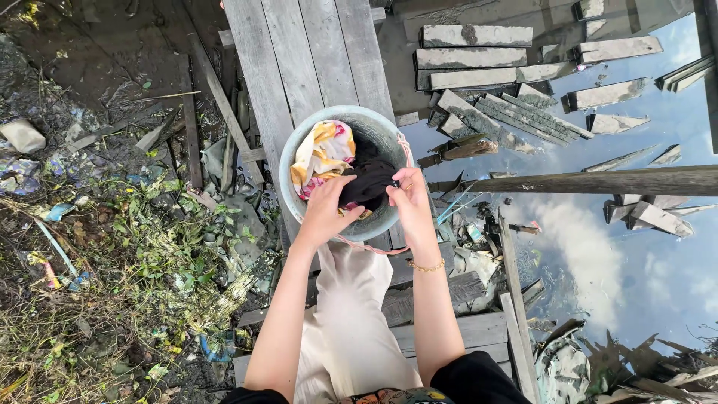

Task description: Hanging wet clothes on a clothesline outdoors.

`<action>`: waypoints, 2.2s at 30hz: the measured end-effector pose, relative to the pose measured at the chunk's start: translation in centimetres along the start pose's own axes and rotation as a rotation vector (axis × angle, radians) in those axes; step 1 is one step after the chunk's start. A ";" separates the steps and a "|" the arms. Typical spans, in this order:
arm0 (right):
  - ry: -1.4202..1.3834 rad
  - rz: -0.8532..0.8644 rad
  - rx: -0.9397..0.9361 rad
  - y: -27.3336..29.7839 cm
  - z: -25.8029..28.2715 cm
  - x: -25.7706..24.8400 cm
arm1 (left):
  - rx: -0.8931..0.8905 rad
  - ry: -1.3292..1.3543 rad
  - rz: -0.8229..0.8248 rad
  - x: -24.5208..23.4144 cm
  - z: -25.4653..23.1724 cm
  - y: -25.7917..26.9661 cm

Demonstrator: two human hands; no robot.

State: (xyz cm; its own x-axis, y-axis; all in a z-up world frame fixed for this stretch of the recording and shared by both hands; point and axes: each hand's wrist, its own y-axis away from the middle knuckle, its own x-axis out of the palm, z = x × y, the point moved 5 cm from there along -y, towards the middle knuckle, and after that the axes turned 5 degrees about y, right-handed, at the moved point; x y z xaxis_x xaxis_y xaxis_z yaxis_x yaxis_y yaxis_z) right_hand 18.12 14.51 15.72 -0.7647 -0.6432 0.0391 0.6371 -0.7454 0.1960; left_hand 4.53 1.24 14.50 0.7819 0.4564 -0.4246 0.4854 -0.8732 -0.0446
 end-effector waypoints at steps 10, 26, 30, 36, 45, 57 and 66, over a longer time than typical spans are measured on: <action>-0.133 0.047 -0.209 4.9 7.7 -1.5 | 0.108 0.022 -0.337 -1.6 -5.8 1.7; 0.586 -0.047 -0.580 8.9 6.8 0.0 | 0.222 0.595 -0.142 -4.8 -23.1 8.3; 0.429 0.047 -0.561 7.0 1.6 0.7 | 0.351 0.661 -0.092 -6.8 -26.4 12.1; 0.224 -0.091 -0.375 11.8 2.1 4.3 | 0.127 0.914 -0.278 -10.9 -23.0 19.3; -0.244 0.268 -0.327 25.5 10.8 12.0 | 0.067 0.621 -0.594 -13.8 -16.2 28.2; -0.506 0.571 -0.217 37.5 11.3 14.3 | -0.151 1.074 -0.557 -12.1 -15.3 36.0; -0.424 0.503 -0.295 48.7 10.6 12.6 | -0.095 0.785 -0.491 -10.1 -18.3 45.5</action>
State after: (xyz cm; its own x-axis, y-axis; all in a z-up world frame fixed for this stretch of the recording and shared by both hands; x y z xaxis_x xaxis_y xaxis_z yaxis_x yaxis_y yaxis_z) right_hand 38.52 -28.06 36.19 -0.3059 -0.8424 0.4436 0.8756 -0.4319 -0.2164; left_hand 25.88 -39.99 33.30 0.5044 0.7859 0.3576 0.8346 -0.5500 0.0314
